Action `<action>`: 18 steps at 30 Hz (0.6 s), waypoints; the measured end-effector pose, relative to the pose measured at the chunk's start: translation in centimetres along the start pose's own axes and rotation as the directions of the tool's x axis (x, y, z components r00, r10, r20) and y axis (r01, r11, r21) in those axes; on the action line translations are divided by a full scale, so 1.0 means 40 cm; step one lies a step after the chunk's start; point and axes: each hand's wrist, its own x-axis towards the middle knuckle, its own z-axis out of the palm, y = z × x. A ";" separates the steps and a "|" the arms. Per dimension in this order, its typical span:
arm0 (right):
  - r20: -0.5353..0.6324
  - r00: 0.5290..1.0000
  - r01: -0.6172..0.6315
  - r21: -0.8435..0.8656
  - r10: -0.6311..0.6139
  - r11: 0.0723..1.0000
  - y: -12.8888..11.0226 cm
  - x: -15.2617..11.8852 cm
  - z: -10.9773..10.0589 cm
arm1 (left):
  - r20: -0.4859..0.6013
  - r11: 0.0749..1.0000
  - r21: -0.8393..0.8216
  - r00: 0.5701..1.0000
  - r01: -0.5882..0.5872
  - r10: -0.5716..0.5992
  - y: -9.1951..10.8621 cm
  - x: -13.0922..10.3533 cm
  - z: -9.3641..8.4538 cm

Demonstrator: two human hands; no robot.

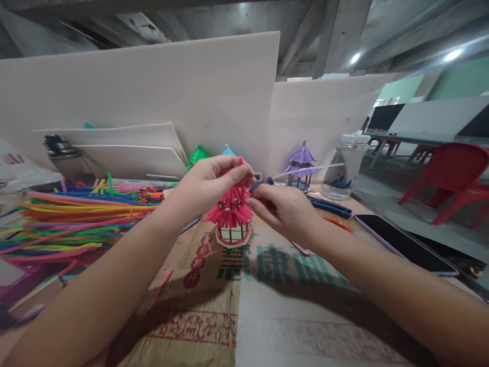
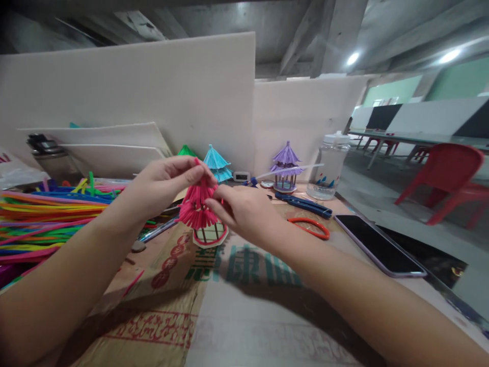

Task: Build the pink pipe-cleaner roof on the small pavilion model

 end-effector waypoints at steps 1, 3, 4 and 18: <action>0.059 0.994 -0.090 -0.022 0.091 0.996 0.028 0.009 0.001 | -0.049 1.000 0.003 0.998 -0.028 0.028 -0.003 0.002 -0.006; 0.216 0.924 -0.286 -0.157 0.316 0.945 0.109 0.021 0.009 | -0.178 0.995 0.074 0.981 -0.060 0.073 -0.014 0.010 -0.027; 0.296 0.846 -0.379 -0.250 0.443 0.891 0.158 0.022 0.015 | -0.240 0.990 0.131 0.967 -0.051 0.081 -0.021 0.014 -0.039; 0.314 0.710 -0.657 -0.027 0.631 0.753 0.415 0.026 0.183 | -0.219 0.893 0.440 0.976 0.090 0.009 -0.118 0.049 -0.052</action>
